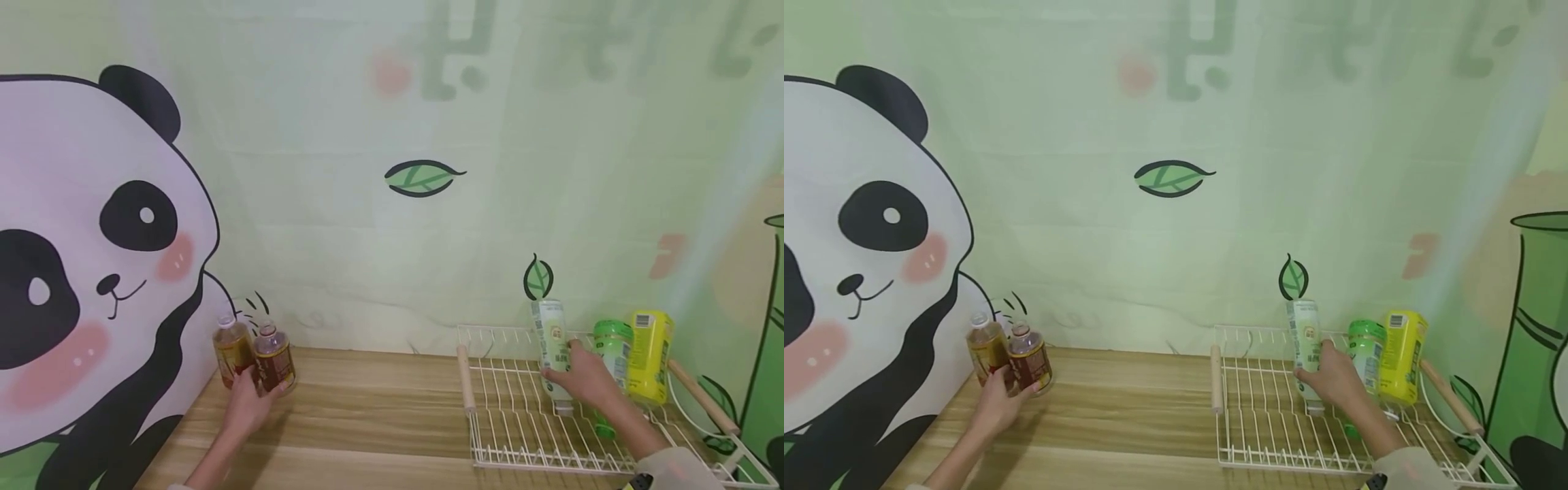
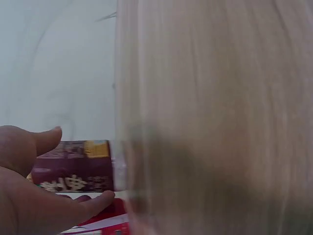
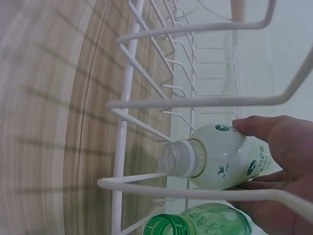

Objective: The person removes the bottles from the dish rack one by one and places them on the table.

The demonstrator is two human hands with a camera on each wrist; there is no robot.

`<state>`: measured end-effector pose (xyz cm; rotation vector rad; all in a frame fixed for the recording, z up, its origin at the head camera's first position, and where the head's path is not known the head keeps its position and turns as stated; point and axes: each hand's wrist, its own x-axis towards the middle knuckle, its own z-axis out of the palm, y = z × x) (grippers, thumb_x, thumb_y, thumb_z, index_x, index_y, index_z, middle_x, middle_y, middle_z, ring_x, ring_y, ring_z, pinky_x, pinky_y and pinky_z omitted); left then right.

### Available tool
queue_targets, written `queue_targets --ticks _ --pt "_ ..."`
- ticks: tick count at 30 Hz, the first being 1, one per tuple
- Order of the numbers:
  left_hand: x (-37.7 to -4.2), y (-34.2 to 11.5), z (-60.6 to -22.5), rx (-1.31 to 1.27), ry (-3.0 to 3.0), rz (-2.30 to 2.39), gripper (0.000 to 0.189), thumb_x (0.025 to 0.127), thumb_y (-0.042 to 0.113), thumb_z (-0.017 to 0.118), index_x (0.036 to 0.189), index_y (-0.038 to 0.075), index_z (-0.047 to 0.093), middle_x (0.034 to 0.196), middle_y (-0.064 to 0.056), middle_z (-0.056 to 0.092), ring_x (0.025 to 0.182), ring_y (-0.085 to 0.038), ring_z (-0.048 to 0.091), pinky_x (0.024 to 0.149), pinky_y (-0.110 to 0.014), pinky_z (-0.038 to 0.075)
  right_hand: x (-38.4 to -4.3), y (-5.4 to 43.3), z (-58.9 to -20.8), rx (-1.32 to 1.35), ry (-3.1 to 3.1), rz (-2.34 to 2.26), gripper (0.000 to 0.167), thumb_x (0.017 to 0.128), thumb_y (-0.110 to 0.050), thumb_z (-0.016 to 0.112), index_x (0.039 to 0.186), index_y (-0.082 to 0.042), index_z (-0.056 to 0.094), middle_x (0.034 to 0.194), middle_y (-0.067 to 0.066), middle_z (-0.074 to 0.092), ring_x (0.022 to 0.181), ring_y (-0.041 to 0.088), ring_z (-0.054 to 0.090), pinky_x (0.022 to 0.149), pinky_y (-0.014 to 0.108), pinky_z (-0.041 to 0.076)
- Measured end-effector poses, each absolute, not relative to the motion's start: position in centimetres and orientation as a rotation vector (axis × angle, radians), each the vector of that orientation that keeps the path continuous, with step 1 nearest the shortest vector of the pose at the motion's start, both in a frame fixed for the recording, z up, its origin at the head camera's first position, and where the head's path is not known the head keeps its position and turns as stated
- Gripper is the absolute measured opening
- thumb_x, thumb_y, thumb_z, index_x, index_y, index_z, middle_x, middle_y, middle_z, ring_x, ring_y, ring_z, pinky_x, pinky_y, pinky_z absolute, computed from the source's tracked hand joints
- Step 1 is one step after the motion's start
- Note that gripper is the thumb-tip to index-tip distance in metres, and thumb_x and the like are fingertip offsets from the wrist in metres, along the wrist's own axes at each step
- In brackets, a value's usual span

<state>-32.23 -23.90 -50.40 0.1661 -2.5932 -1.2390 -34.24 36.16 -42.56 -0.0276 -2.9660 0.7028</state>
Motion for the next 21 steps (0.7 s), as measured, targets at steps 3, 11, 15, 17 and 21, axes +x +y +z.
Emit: queue_targets --ticks 3,11,15,17,21 --pt "-31.3 -23.8 -49.5 0.141 -2.601 -1.272 0.087 0.1 0.023 0.074 0.154 -0.022 0.022 0.151 -0.046 0.031 0.14 -0.06 0.038 0.119 -0.068 0.031 -34.1 36.2 -42.6 -0.032 -2.956 0.709 0.089 0.095 -0.035 0.079 0.144 0.024 0.033 0.124 0.046 0.055 0.096 0.044 0.065 0.073 0.046 0.06" --pt "-29.0 -22.6 -45.2 0.045 -2.648 -1.153 0.068 0.099 0.025 0.076 0.139 -0.02 0.043 0.131 -0.037 0.051 0.124 -0.051 0.054 0.106 -0.063 0.047 -33.3 35.9 -42.0 0.063 -2.838 0.783 0.09 0.094 -0.039 0.08 0.149 0.018 0.037 0.143 0.045 0.048 0.119 0.056 0.059 0.093 0.065 0.056" --pt "-27.4 -20.2 -42.9 -0.107 -2.726 -1.176 0.052 0.097 0.023 0.079 0.129 -0.012 0.057 0.118 -0.023 0.066 0.114 -0.039 0.065 0.099 -0.057 0.054 -32.6 34.9 -40.6 0.126 -2.774 0.813 0.09 0.093 -0.041 0.082 0.15 0.014 0.039 0.143 0.041 0.052 0.121 0.054 0.059 0.095 0.066 0.055" --pt "-26.5 -18.3 -41.9 -0.188 -2.732 -1.23 0.048 0.096 0.021 0.081 0.128 -0.007 0.06 0.114 -0.015 0.069 0.112 -0.033 0.067 0.097 -0.053 0.056 -31.9 34.1 -39.8 0.156 -2.758 0.834 0.09 0.092 -0.041 0.082 0.152 0.012 0.039 0.145 0.039 0.052 0.124 0.054 0.058 0.096 0.066 0.054" --pt "-25.6 -14.4 -40.5 -0.328 -2.697 -1.292 0.051 0.093 0.023 0.084 0.133 0.0 0.062 0.116 -0.007 0.07 0.116 -0.028 0.067 0.099 -0.049 0.058 -30.5 32.4 -38.3 0.228 -2.719 0.841 0.086 0.092 -0.037 0.083 0.154 0.006 0.042 0.148 0.034 0.054 0.12 0.049 0.062 0.091 0.06 0.058"
